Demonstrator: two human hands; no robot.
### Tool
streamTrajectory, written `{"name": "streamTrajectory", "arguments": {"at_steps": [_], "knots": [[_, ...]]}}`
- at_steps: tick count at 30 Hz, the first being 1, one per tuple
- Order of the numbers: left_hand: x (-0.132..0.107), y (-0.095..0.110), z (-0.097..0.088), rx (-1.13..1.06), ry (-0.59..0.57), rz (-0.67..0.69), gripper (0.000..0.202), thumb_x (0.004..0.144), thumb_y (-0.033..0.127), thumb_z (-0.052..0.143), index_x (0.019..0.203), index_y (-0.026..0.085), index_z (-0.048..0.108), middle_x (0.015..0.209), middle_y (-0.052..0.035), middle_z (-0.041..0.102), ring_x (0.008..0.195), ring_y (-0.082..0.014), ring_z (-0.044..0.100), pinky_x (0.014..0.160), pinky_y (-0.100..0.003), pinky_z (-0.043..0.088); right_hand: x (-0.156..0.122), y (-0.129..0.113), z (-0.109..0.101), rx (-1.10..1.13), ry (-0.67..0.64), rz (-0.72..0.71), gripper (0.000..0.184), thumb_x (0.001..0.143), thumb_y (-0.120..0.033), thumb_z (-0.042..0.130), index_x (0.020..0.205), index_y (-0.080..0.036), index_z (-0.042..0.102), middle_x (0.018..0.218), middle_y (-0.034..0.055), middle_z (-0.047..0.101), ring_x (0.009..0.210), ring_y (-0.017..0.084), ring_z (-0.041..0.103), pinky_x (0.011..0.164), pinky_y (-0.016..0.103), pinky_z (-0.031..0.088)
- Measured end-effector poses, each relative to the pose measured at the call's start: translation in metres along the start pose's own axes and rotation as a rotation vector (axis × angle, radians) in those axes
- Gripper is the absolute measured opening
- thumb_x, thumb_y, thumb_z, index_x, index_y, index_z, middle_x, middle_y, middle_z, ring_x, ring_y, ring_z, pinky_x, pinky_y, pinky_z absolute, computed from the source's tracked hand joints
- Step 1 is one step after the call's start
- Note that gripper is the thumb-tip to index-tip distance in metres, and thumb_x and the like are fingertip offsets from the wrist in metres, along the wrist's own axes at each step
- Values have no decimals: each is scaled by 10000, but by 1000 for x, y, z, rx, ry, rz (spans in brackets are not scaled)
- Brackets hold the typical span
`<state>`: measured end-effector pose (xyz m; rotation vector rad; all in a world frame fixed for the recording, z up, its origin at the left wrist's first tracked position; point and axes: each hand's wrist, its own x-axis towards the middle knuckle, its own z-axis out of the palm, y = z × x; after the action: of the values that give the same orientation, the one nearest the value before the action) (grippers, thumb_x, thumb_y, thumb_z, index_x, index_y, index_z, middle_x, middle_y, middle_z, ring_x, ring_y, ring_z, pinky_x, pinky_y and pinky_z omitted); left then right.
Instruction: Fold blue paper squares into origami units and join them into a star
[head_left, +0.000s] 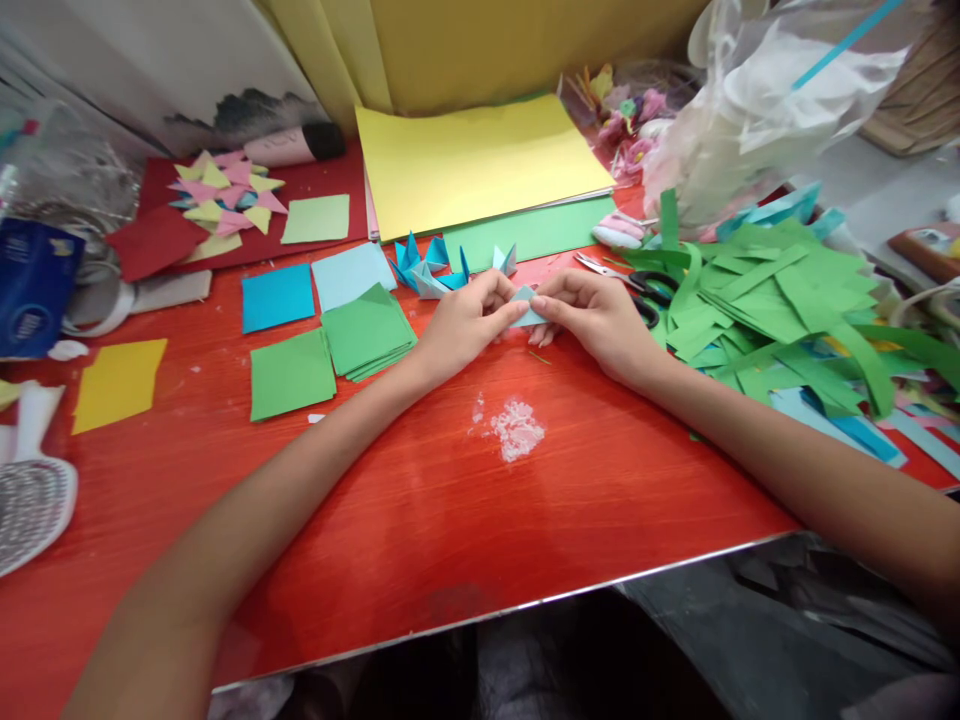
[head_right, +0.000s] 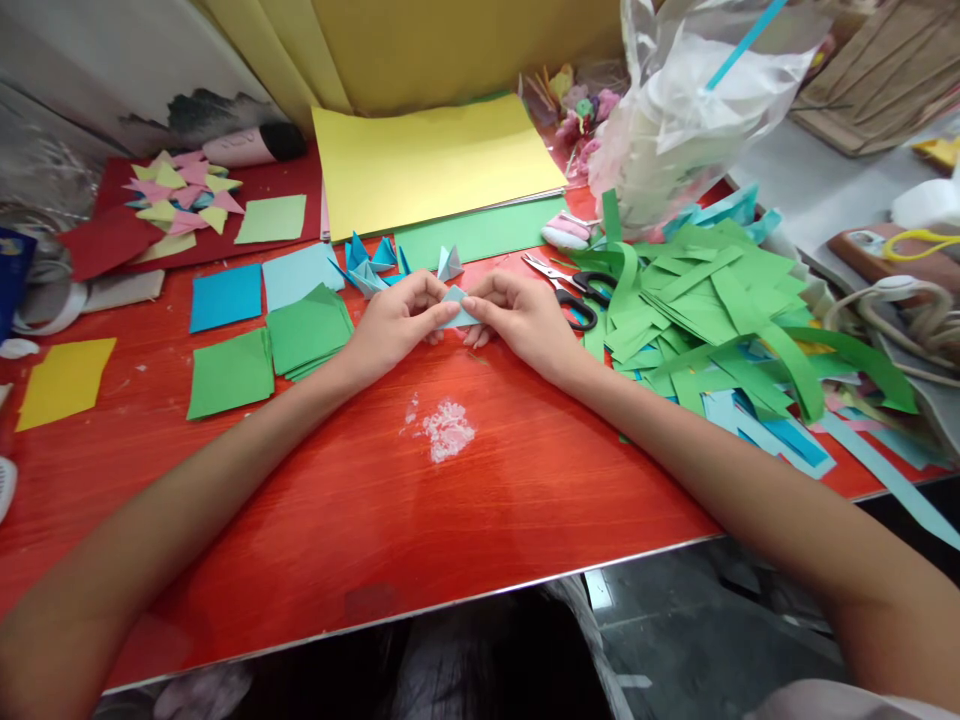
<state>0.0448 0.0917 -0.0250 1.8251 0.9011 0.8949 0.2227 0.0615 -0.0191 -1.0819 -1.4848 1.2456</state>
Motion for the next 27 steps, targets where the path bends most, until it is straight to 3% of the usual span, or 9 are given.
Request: {"name": "streamTrajectory", "arguments": {"at_steps": [5, 9, 12, 19, 27], "knots": [[0, -3, 0, -28, -31, 12, 215, 869, 316, 571, 713, 194, 488, 531, 46, 518, 494, -86, 512, 500, -226, 397, 1, 1, 1, 27, 17, 10, 230, 777, -417, 696, 776, -205, 606, 640, -6, 670, 545, 135, 632, 531, 279, 533], [3, -8, 0, -111, 7, -21, 32, 880, 203, 543, 849, 199, 535, 613, 41, 580, 530, -87, 575, 529, -228, 476, 4, 3, 0, 71, 44, 16, 211, 774, -387, 704, 779, -210, 590, 615, -12, 658, 539, 135, 630, 532, 276, 532], [3, -7, 1, -205, 30, -55, 95, 871, 153, 540, 947, 205, 518, 702, 33, 596, 567, -86, 619, 548, -229, 529, 6, 3, 0, 107, 85, 30, 213, 751, -354, 727, 822, -223, 574, 637, -20, 661, 561, 140, 639, 535, 275, 533], [1, 0, -2, -219, 27, -72, 131, 848, 107, 531, 944, 196, 526, 931, -9, 610, 641, -76, 652, 578, -227, 563, 5, 2, 0, 68, 106, 20, 232, 773, -355, 703, 896, -246, 539, 645, -45, 626, 575, 124, 642, 539, 247, 526], [1, 3, -1, -265, 11, -80, 123, 815, 110, 559, 903, 196, 548, 756, 27, 585, 557, -79, 634, 516, -216, 547, 2, -2, 1, 100, 27, 31, 197, 787, -310, 680, 898, -242, 532, 654, -52, 631, 610, 124, 666, 605, 254, 551]]}}
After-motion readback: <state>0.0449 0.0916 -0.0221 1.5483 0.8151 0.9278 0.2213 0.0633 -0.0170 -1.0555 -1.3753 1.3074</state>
